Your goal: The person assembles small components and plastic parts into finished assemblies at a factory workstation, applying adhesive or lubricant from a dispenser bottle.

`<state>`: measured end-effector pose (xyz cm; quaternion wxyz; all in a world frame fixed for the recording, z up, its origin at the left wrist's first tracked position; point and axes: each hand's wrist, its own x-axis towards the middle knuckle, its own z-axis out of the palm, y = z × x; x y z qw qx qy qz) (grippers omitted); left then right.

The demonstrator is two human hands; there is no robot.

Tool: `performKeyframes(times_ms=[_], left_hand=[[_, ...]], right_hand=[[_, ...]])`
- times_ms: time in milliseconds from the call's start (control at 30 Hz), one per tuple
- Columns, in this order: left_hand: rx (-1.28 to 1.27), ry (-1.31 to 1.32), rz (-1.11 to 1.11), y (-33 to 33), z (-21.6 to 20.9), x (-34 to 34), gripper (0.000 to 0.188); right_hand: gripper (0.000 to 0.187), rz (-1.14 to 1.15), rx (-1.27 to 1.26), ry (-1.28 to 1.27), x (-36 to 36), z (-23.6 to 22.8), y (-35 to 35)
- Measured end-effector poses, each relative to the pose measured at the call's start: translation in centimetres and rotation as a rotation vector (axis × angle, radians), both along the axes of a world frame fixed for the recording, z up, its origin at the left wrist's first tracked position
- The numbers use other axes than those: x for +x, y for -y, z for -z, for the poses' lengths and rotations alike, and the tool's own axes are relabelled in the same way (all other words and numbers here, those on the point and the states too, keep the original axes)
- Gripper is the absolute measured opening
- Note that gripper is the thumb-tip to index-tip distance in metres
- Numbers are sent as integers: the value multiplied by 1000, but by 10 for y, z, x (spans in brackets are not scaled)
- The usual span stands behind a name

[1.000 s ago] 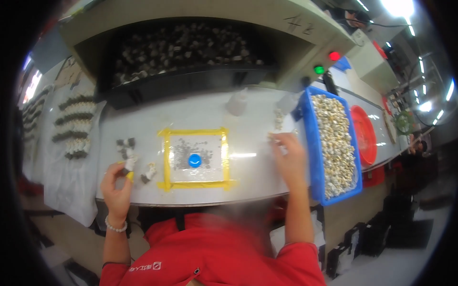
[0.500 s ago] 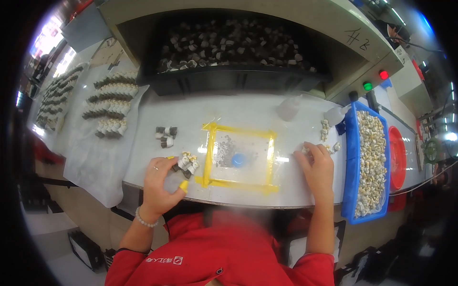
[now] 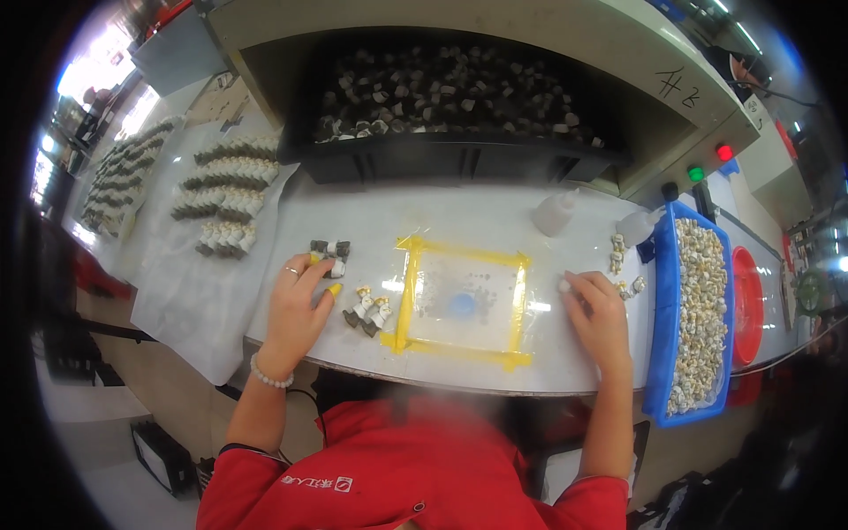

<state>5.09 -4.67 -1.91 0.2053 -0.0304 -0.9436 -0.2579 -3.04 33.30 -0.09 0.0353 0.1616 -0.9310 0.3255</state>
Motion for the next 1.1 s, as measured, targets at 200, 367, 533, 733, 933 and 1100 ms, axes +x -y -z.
performKeyframes(times_ms=[200, 367, 533, 733, 933, 1100], left_hand=[[71, 114, -5, 2, -7, -4, 31], [289, 170, -45, 8, -1, 4, 32], [1088, 55, 58, -20, 0, 18, 32], [1457, 203, 342, -65, 1, 32, 35], [1573, 335, 373, -90, 7, 33, 35], [1388, 357, 376, -100, 8, 33, 33]], right_hand=[[27, -63, 120, -162, 3, 3, 17], [23, -281, -100, -58, 8, -5, 48], [19, -385, -10, -97, 10, -15, 88], [17, -470, 68, -166, 3, -10, 94], [18, -503, 109, -164, 1, -12, 97], [19, -400, -57, 72, 6, -10, 94]])
